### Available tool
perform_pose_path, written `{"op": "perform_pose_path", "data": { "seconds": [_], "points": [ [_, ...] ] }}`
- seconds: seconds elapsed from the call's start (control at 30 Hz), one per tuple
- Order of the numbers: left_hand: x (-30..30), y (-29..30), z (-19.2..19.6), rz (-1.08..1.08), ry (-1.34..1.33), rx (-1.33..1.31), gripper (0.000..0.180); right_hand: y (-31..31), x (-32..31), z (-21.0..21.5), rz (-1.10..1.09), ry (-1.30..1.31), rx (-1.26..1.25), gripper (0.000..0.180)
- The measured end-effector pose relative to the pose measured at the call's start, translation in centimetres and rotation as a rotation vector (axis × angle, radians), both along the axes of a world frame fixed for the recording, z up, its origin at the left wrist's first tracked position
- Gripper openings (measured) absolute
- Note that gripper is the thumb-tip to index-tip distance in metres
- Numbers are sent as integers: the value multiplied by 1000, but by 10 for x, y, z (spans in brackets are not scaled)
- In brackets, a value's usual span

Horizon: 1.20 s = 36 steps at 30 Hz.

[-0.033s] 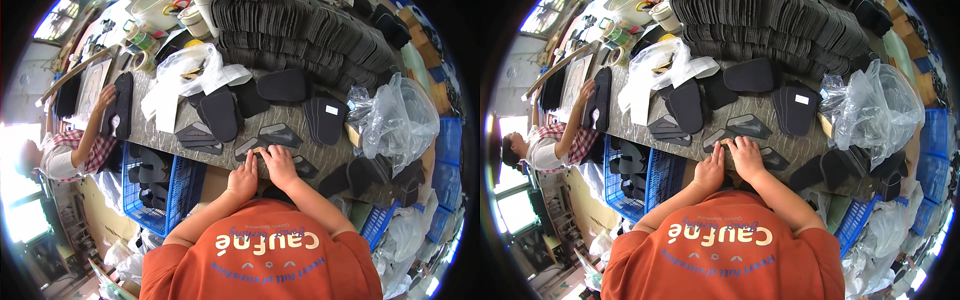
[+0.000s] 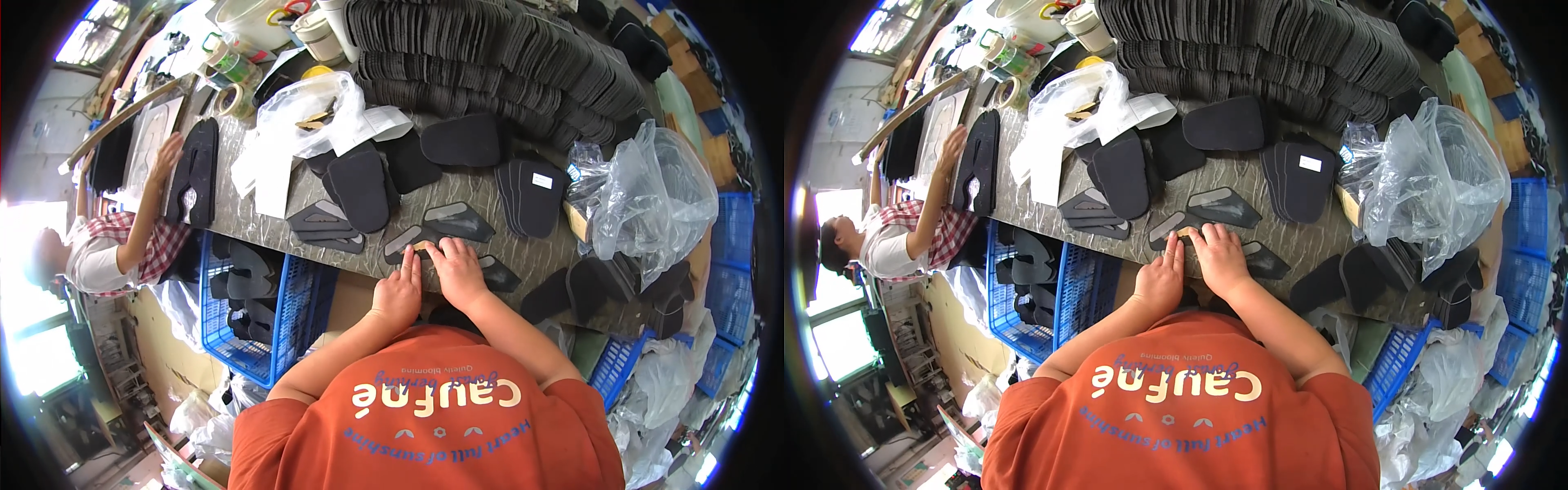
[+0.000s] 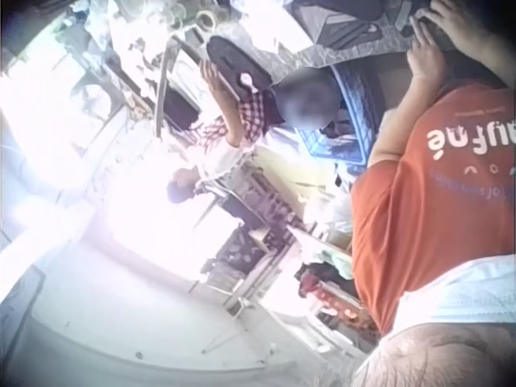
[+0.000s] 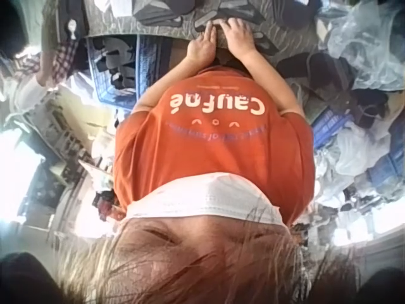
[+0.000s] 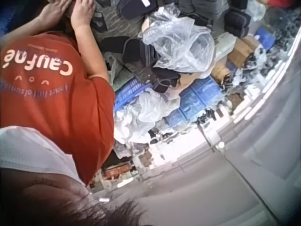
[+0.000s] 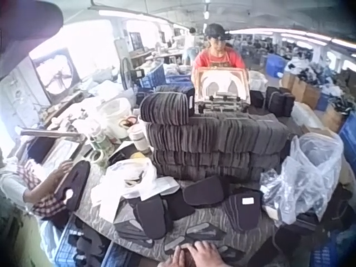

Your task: The recorder is seen organizing, inspecting, and applying small labels to shoe heel or sole components at a workstation in a factory.

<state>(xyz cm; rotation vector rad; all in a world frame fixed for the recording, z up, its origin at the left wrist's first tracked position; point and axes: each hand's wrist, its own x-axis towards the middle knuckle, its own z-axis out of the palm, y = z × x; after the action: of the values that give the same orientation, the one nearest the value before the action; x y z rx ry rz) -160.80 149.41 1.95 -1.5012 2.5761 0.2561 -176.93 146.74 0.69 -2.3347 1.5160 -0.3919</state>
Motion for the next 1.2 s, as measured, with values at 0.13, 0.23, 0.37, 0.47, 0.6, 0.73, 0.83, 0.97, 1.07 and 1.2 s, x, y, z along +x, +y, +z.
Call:
{"op": "perform_pose_path", "data": {
  "seconds": [0.13, 0.23, 0.37, 0.47, 0.6, 0.73, 0.83, 0.97, 1.07, 1.2],
  "points": [
    [7, -2, 1, 49, 53, 165, 63, 2, 2, 4, -18, -25, 14, 34],
    [13, -10, 10, 112, 162, 224, 56, -2, 4, 8, -15, 6, 36, 35],
    [32, -56, 32, 265, 869, -210, 16, -4, 0, 12, -15, -26, 72, 36],
    [57, -138, 54, 407, 950, -374, 4, -2, -5, 17, -45, -120, 102, 37],
    [104, -256, 34, 538, 676, -353, 15, 3, 0, 31, -71, -245, 74, 29],
    [96, -307, 28, 519, 488, -401, 19, 14, -3, 32, -129, -320, 110, 25],
    [111, -325, 21, 520, 406, -156, 23, 19, -5, 32, -169, -403, 90, 24],
    [106, -305, 43, 589, 690, -226, 17, 25, -18, 31, -338, -468, 96, 21],
    [103, -276, 70, 412, 943, -272, 15, 25, -30, 31, -425, -526, 56, 17],
    [59, -205, 107, 87, 767, -206, 25, 30, -51, 37, -566, -625, 109, 16]
  ]
}}
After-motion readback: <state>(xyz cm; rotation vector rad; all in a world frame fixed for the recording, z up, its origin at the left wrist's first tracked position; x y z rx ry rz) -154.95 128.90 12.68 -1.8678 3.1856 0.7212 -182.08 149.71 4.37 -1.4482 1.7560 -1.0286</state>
